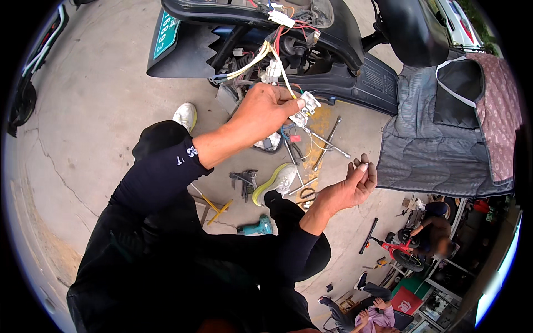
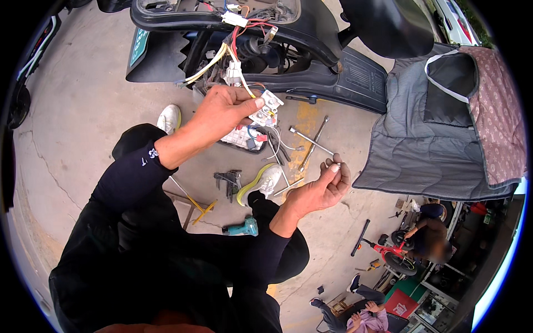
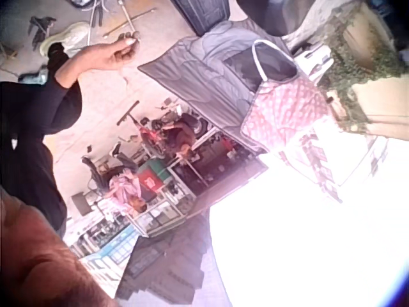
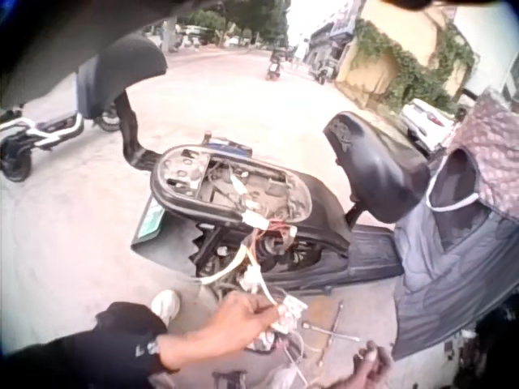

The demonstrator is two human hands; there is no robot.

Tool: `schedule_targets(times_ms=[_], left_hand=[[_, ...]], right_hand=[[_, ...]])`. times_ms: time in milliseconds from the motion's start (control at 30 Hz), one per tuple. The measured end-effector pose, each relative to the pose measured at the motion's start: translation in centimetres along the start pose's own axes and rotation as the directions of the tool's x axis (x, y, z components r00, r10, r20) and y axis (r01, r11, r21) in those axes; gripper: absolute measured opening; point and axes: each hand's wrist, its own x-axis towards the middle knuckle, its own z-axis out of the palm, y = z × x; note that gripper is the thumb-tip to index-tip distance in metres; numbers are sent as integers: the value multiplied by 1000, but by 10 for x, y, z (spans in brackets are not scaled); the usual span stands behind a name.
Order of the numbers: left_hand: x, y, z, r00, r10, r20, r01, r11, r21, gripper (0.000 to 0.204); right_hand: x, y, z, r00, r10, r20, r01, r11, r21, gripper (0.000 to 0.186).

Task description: The person repairs the electrical wiring of an electric scooter by stripping wire ends, inserting them into a white connector block, and tightening the terminals with a screwdriver. They also use pliers to adjust the wires and ensure secure connections.

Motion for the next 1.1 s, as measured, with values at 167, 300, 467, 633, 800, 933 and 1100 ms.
schedule_targets(times_ms=[167,300,467,633,800,933,1100], left_hand=[[2,-5,-1,999,32,7,-33,995,91,37],[3,-4,5,996,90,-26,-90,996,4,33],[0,4,-2,998,58,22,-59,996,66,27],[1,0,3,994,110,-30,-108,993,46,29],[-1,3,5,994,81,-70,-81,997,10,27],[1,2,8,996,73,-42,-74,997,-23,25],[1,8,7,998,-55,38,57,997,-51,28]], right_hand=[[-12,-43,48,822,-101,560,219,965,-147,16],[-11,-31,62,688,-280,670,568,783,-256,15],[-20,-32,70,768,-185,613,465,820,-335,14],[-13,-33,72,664,-330,671,673,655,-344,15],[-12,-42,75,611,-367,701,737,587,-335,11],[-5,-35,73,586,-343,735,768,525,-367,13],[1,-51,70,482,-220,848,851,349,-393,28]])
